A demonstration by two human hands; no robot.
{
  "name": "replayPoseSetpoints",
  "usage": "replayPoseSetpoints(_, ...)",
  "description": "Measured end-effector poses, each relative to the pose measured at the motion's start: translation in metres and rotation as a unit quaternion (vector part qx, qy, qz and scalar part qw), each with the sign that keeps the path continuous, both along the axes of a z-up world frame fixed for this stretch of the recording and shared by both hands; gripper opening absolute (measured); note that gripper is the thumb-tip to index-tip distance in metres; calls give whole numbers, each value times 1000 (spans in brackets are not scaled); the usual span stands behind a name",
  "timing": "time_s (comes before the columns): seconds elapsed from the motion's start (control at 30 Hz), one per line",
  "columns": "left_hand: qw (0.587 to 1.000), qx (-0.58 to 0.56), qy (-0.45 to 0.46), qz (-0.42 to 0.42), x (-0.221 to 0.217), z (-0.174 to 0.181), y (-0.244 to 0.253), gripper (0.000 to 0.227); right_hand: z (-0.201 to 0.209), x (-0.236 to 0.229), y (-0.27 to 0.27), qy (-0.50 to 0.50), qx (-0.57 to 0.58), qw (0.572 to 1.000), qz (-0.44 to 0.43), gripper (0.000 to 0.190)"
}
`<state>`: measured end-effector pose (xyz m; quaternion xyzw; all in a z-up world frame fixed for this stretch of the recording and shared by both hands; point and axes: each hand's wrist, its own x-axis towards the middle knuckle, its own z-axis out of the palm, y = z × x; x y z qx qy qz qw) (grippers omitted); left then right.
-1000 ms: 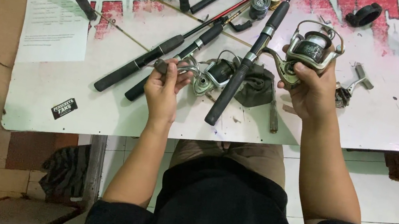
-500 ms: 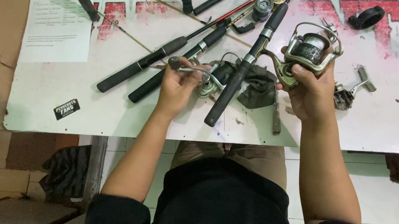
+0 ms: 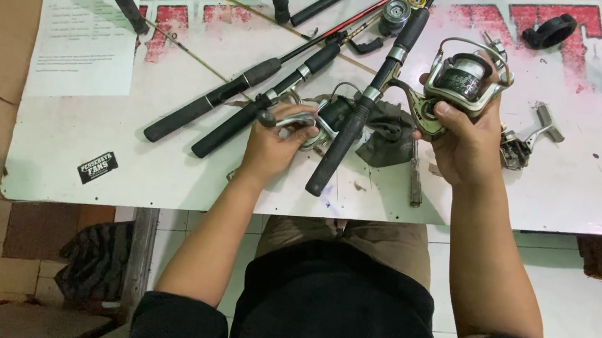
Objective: Assembling a fishing reel and attaching it to a fishing rod on a workbench.
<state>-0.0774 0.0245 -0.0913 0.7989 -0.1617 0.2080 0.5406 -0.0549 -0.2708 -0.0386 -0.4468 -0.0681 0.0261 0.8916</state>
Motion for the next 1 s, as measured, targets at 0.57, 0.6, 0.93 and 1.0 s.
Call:
replayPoseSetpoints(0.57,994,53,75,66,0,-4,4,31,3,2,3,-11,16,1000,-20,58)
replayPoseSetpoints(0.6,992,49,80,80,2,-4,2,30,2,2,3,-11,16,1000,-18,58)
replayPoseSetpoints(0.93,994,44,64,71,-2,-7,4,39,-11,-5,16,-22,42,997,-55,65)
replayPoseSetpoints(1.0,993,-5,55,102,-13,-8,2,48,-30,-1,15,-21,38,997,-57,83)
